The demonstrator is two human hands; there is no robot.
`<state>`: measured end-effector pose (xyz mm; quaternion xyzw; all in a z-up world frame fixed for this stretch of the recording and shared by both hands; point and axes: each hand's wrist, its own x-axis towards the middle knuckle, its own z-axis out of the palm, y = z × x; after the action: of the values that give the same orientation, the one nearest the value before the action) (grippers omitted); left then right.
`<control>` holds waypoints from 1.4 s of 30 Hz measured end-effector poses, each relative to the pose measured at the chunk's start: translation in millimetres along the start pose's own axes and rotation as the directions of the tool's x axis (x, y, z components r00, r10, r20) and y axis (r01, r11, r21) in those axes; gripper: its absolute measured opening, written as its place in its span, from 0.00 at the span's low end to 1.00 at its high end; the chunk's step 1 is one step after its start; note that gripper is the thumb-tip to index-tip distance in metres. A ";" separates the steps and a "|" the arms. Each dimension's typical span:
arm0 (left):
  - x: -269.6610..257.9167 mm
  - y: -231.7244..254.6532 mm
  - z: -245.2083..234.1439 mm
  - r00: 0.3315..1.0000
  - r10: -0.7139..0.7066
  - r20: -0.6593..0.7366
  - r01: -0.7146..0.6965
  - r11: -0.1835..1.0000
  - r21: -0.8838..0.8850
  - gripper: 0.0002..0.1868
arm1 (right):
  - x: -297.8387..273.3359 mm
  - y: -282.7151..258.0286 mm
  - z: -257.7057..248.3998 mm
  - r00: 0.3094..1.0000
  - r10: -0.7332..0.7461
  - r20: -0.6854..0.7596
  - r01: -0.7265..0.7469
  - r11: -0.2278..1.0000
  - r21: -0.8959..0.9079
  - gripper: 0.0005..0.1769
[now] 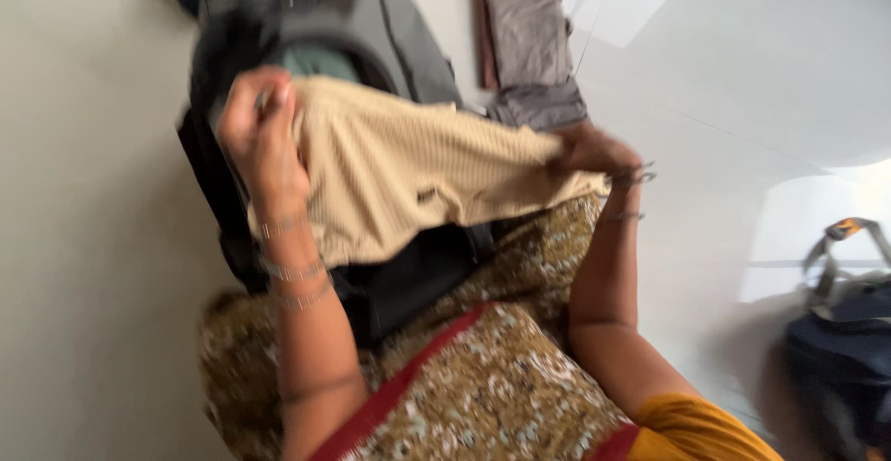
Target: The person picks up a light-colored garment, unfolds it, and then folds it into a smaller rectangular shape by bringing the sides and ends together while sitting on the floor.
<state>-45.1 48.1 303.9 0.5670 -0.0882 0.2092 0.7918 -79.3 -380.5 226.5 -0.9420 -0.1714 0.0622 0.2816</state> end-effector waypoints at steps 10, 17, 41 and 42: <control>26.9 1.2 -17.1 0.998 0.006 0.064 -0.003 0.998 -0.058 0.04 | 7.2 57.8 -40.3 0.494 -0.288 -0.820 -0.282 0.839 -0.465 0.18; -55.1 -31.3 -70.6 0.718 -0.538 0.441 0.250 0.791 0.558 0.07 | -61.8 68.0 48.8 0.794 -0.205 -0.573 0.002 0.942 -0.334 0.18; -174.4 47.5 92.8 0.216 0.494 0.842 0.421 0.731 -0.537 0.22 | -84.9 26.6 124.7 0.861 0.118 -0.494 -0.280 0.922 -0.268 0.29; -190.4 53.8 90.0 0.226 0.491 0.841 0.446 0.716 -0.537 0.22 | -86.7 29.7 125.5 0.877 0.112 -0.467 -0.274 0.915 -0.295 0.29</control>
<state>-230.3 -65.6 309.3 0.2195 -0.6409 -0.2294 0.6989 -178.5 -370.9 107.3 -0.9788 -0.0154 -0.1559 0.1318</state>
